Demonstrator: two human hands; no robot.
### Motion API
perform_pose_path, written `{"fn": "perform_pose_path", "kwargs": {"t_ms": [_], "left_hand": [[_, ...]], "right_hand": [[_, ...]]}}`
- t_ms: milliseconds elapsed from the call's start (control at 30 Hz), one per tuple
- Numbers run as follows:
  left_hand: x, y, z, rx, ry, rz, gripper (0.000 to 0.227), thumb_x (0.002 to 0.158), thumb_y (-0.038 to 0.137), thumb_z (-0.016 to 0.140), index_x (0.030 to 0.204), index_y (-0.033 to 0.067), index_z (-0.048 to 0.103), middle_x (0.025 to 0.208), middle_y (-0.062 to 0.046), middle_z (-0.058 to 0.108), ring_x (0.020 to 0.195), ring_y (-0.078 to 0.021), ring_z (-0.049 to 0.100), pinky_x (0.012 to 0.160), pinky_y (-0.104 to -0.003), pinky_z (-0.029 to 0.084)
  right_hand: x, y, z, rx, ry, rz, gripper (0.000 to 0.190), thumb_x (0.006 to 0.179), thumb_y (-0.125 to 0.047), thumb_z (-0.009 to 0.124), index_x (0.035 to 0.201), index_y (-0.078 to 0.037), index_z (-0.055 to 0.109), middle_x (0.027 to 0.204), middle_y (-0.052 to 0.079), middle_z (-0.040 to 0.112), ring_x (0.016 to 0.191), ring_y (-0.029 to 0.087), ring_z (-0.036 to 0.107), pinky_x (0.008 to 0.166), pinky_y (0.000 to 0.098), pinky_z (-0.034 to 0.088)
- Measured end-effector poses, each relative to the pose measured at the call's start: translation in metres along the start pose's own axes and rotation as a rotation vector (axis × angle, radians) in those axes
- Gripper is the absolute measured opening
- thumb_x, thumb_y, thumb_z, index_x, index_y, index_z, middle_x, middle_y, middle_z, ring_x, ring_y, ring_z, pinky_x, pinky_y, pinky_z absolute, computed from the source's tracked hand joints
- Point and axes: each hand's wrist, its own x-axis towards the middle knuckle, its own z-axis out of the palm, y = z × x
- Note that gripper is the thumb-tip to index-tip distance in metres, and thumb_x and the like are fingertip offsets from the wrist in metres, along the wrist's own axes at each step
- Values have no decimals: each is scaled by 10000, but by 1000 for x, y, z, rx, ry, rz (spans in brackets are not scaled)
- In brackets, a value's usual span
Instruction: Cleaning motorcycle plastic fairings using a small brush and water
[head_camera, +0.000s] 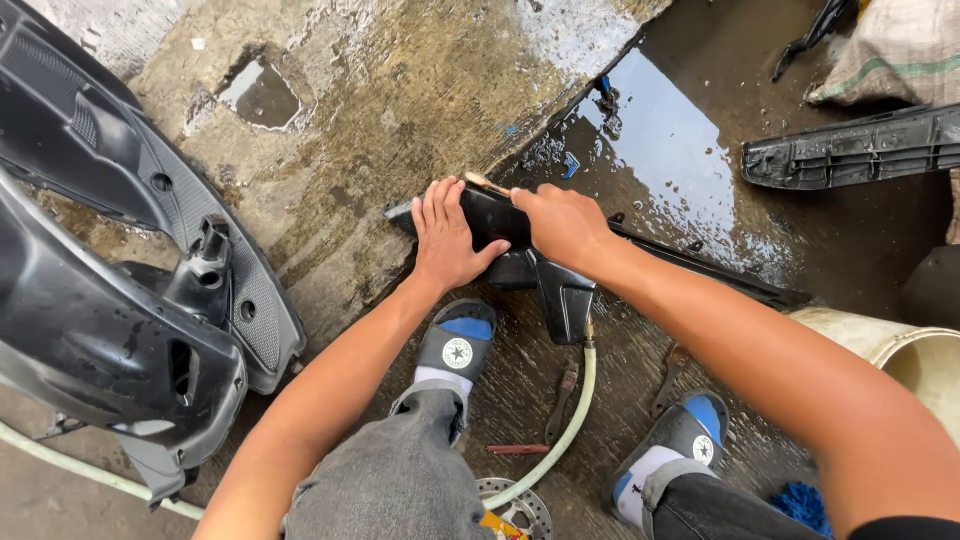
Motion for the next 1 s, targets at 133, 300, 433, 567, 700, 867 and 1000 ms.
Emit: {"fn": "perform_pose_path", "kwargs": {"t_ms": [133, 300, 433, 567, 700, 867, 1000], "left_hand": [[4, -3, 0, 8, 2, -15, 1166, 772, 713, 739, 1562, 79, 162, 1621, -174, 156, 1525, -423, 89, 1229, -645, -10], [3, -1, 1, 13, 18, 14, 1088, 784, 631, 793, 1521, 106, 189, 1609, -173, 164, 1514, -435, 99, 1216, -658, 10], [4, 1, -4, 27, -3, 19, 1087, 779, 649, 785, 1530, 131, 194, 1607, -161, 168, 1511, -434, 104, 1217, -661, 10], [7, 9, -12, 77, -81, -22, 1094, 774, 686, 741, 1611, 237, 198, 1608, -157, 162, 1511, -447, 86, 1208, -680, 11], [8, 11, -12, 106, -127, -60, 1047, 786, 663, 733, 1624, 297, 223, 1608, -166, 137, 1509, -453, 62, 1208, -671, 6], [8, 12, -13, 98, -136, -64, 1036, 780, 680, 727, 1614, 312, 235, 1614, -158, 128, 1514, -452, 58, 1211, -664, 6], [9, 18, -19, 88, -130, -60, 1014, 797, 635, 747, 1606, 289, 243, 1598, -175, 137, 1501, -467, 54, 1209, -684, 17]], "right_hand": [[-30, 11, -20, -40, -120, 68, 457, 951, -99, 405, 1319, -233, 640, 964, 187, 669, 850, 501, 723, 729, 616, 586], [-24, 3, -21, -13, -106, 119, 476, 956, -122, 386, 1330, -276, 638, 991, 163, 670, 891, 504, 716, 766, 608, 577], [-12, 1, -11, -35, -32, 81, 438, 966, -100, 405, 1311, -230, 643, 986, 160, 663, 866, 484, 712, 763, 581, 583], [-50, 31, -16, 20, -50, 123, 428, 981, -134, 388, 1321, -264, 613, 1005, 177, 642, 904, 520, 691, 792, 625, 558], [-97, 67, -19, -27, -16, 131, 339, 1023, -158, 415, 1262, -224, 646, 983, 159, 661, 911, 472, 708, 778, 577, 576], [-75, 48, -13, -6, 44, 82, 334, 1033, -166, 417, 1253, -218, 661, 956, 143, 667, 894, 455, 708, 759, 575, 579], [-66, 54, -6, -39, 37, 96, 297, 1041, -255, 404, 1196, -306, 652, 981, 65, 663, 854, 405, 729, 741, 517, 595]]}}
